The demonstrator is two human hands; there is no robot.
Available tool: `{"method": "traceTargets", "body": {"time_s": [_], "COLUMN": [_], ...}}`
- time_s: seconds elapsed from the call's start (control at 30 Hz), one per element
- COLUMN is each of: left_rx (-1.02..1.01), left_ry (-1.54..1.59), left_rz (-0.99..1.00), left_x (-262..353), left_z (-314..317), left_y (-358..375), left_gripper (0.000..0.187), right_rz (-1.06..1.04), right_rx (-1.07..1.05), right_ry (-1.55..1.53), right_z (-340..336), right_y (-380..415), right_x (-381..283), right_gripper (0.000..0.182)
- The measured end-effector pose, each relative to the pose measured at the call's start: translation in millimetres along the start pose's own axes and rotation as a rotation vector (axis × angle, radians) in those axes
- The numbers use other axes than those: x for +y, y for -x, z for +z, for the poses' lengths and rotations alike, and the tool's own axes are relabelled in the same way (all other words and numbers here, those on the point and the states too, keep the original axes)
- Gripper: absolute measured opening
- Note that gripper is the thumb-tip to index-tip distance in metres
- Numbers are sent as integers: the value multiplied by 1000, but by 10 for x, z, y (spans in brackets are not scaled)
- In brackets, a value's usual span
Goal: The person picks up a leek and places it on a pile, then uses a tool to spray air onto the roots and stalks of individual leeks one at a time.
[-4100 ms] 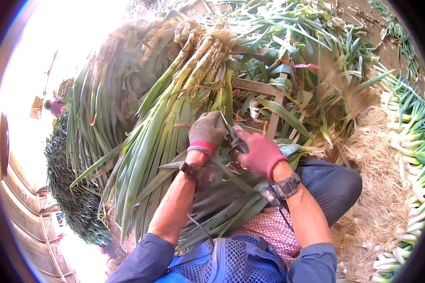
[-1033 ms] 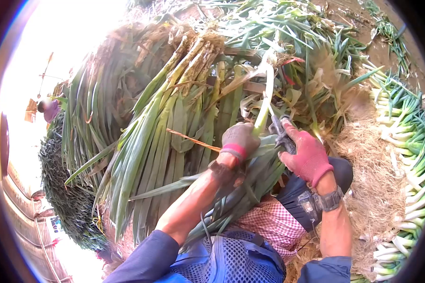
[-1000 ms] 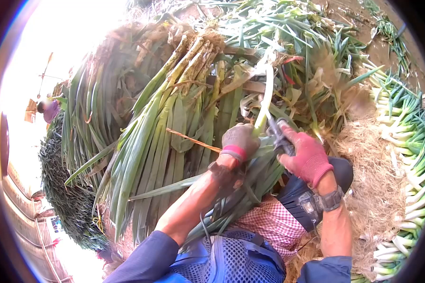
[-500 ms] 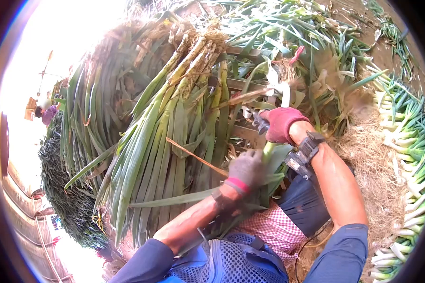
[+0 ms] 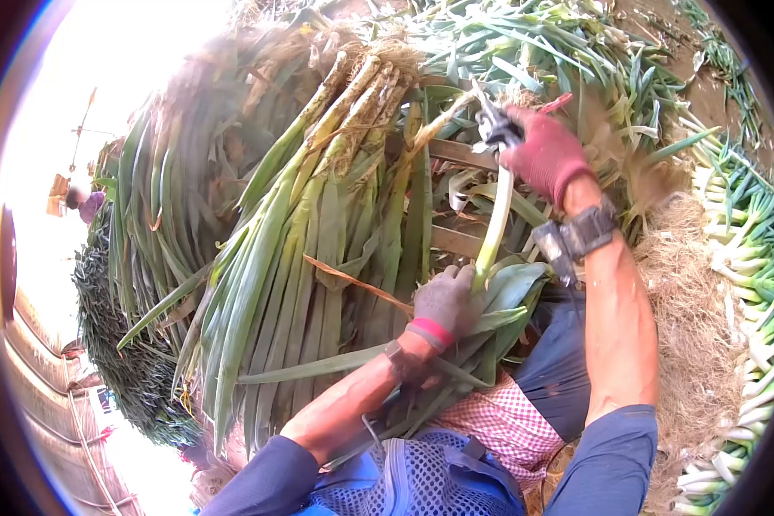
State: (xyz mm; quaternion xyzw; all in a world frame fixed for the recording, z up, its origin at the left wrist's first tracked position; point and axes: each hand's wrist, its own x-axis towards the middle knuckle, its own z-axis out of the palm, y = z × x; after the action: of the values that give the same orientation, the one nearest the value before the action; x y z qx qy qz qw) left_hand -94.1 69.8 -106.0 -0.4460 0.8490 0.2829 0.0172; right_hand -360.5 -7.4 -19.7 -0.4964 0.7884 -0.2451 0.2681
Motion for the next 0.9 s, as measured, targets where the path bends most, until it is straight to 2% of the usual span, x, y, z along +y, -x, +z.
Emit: {"method": "traceTargets", "body": {"time_s": [0.03,0.07,0.1,0.17,0.2,0.23,0.3,0.33,0.37,0.4,0.43,0.47,0.5,0.53,0.57,0.63,0.67,0.73,0.8,0.9], "left_rx": [16,14,-16,-73,-75,-52,-30,-78,-123,-75,-72,-16,39,137,236,274,212,236,259,249], "left_ry": [23,26,44,80,80,121,158,146,136,151,157,214,267,237,206,60,17,-14,-44,-73], "left_rz": [-18,-24,-29,-48,-58,-43,-13,-22,-28,-50,-49,-60,-70,-88,-104,-251,-284,-295,-309,-246], "left_x": [22,21,13,-26,-47,-64,-84,-88,-79,-30,-88,-170,-254,-377,-491,-560,-648,-689,-694,-669], "left_z": [-2,-2,-7,-15,41,143,155,117,71,-67,-150,-236,-322,-359,-397,-595,-657,-672,-648,-668], "left_y": [26,34,30,39,88,133,83,17,-54,-112,-217,-330,-436,-526,-605,-697,-745,-801,-844,-927], "left_gripper": [40,40,42,46,46,44,42,40,38,36,36,36,37,36,35,36,38,39,41,32], "right_rz": [35,12,14,36,65,116,101,13,-78,29,-182,15,-208,-57,-33,-48,-69,-88,14,-30], "right_rx": [-35,79,102,457,508,575,341,320,300,203,190,-11,7,-155,-272,-338,-324,-311,-300,-293], "right_ry": [-6,-86,133,-139,-331,-225,-80,-160,-238,-233,-306,-88,-305,-177,-213,-181,-157,-131,-93,-91], "right_z": [-77,-49,-85,-350,-566,-833,-1268,-1139,-928,-726,-413,-294,132,285,490,684,823,976,1010,1049], "right_y": [-80,-174,-357,-431,-495,-600,-563,-478,-305,-63,48,291,414,577,704,948,976,943,838,736], "right_x": [-55,48,177,78,109,173,215,221,188,32,89,-37,62,19,9,-215,-205,-225,-310,-407], "right_gripper": [67,55,49,46,46,50,60,59,59,56,55,59,66,68,72,74,73,72,72,72]}}
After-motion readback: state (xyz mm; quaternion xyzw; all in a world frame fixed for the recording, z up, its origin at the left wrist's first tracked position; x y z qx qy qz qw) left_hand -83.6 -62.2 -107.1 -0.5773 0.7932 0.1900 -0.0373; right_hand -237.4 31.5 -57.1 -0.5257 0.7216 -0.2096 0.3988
